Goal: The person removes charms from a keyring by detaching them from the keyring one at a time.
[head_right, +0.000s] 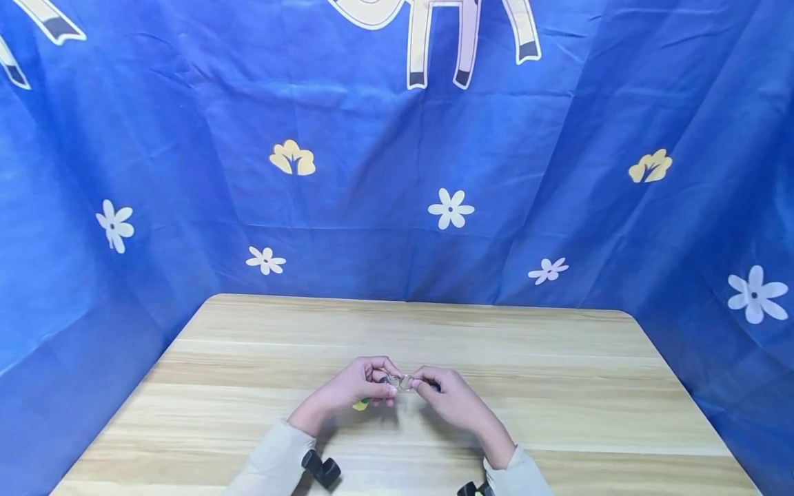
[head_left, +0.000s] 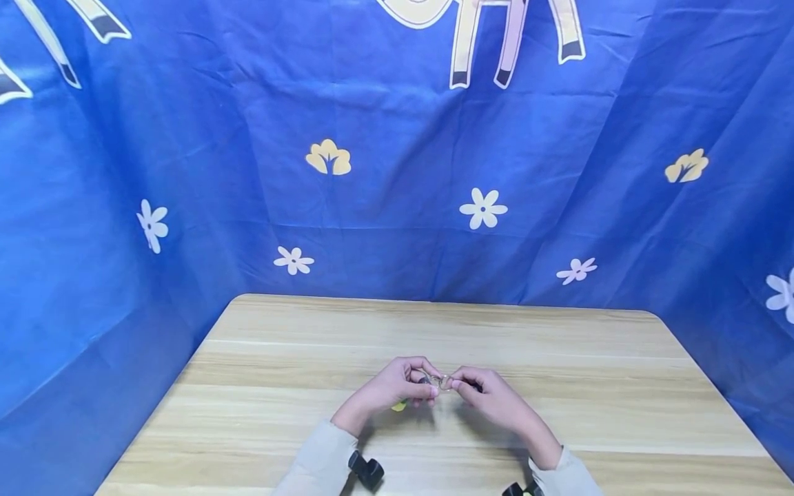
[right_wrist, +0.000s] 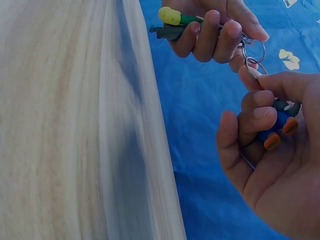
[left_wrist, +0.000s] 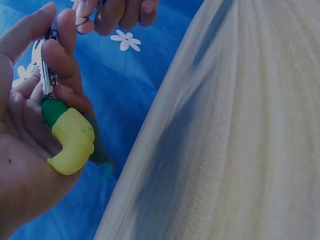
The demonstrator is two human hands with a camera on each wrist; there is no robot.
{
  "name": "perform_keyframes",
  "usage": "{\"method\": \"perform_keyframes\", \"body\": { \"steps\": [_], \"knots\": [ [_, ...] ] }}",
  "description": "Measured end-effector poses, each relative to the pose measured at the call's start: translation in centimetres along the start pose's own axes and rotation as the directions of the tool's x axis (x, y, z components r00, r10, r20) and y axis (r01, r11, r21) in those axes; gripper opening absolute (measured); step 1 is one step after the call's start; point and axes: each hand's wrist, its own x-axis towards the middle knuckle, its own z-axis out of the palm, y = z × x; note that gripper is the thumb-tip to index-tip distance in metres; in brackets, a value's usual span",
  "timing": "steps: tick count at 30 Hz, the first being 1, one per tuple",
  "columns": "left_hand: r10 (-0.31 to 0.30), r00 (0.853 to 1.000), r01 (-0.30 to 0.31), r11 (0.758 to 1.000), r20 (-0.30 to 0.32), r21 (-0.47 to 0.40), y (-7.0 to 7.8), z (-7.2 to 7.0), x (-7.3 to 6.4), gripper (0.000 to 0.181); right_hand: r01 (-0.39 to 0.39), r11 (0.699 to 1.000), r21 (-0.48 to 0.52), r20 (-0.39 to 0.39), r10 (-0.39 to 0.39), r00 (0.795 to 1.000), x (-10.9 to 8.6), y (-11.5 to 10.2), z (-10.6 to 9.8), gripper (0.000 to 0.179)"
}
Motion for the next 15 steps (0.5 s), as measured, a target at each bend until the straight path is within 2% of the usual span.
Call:
{"method": "perform_keyframes", "body": {
  "steps": [15],
  "knots": [
    [0.017, 1.0, -0.017, 1.0, -0.015, 0.01, 0.1, -1.2, 0.6, 0.026, -0.018, 1.0, 0.004, -0.006, 0.018, 1.0, 1.1, -0.3, 0.2, 0.02]
  ]
}}
